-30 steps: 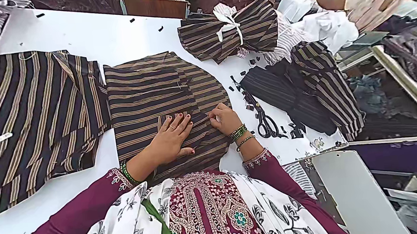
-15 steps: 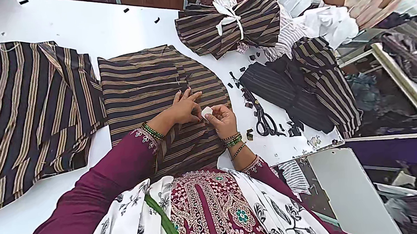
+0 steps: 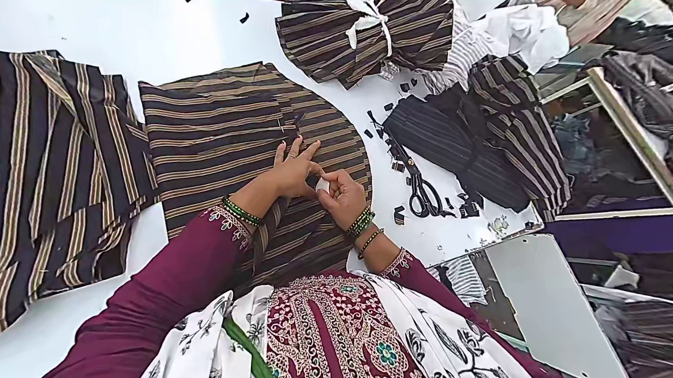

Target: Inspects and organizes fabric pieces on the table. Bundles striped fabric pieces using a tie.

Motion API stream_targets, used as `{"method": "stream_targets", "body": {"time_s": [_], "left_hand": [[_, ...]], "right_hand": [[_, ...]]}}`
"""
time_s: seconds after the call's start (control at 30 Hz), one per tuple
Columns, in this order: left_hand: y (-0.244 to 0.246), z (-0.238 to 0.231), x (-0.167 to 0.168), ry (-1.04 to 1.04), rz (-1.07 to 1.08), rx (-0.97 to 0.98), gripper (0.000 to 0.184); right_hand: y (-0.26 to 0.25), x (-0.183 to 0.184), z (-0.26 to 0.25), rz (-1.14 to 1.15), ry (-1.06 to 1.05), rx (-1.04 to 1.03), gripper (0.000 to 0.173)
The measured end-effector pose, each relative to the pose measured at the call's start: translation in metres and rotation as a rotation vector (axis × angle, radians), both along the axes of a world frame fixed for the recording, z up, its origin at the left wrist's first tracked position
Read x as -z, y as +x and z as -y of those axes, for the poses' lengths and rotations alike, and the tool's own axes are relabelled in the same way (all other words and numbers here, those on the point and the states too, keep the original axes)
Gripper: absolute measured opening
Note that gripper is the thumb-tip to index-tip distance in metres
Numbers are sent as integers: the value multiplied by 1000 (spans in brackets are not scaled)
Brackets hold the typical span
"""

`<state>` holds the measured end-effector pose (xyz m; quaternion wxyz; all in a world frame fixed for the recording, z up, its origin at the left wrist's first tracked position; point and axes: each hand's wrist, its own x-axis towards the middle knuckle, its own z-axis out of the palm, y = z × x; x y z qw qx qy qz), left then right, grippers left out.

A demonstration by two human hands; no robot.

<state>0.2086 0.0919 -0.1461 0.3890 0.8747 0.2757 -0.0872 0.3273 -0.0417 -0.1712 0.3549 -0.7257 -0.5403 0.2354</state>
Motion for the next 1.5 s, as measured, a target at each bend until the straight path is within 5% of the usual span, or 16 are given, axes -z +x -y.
{"method": "stream_targets", "body": {"time_s": [0.13,0.33,0.53,0.67,0.97,1.5], "left_hand": [[-1,0,-1,-13,1,7,35],[0,1,-3,5,-26,19,37],[0,1,-3,15,-40,18,59],[0,1,1,24,-1,10,51],[-1,1,5,59,17,2,39],[-2,4,3,42,21,-15,40]], "right_hand": [[0,11,15,-42,100,7,27],[8,11,3,-451,191,177,27],[2,3,-8,-142,50,17,30],[0,0,-2,-10,12,-4,27],[9,9,7,-246,96,52,22],[0,5,7,13,63,-10,25]]}}
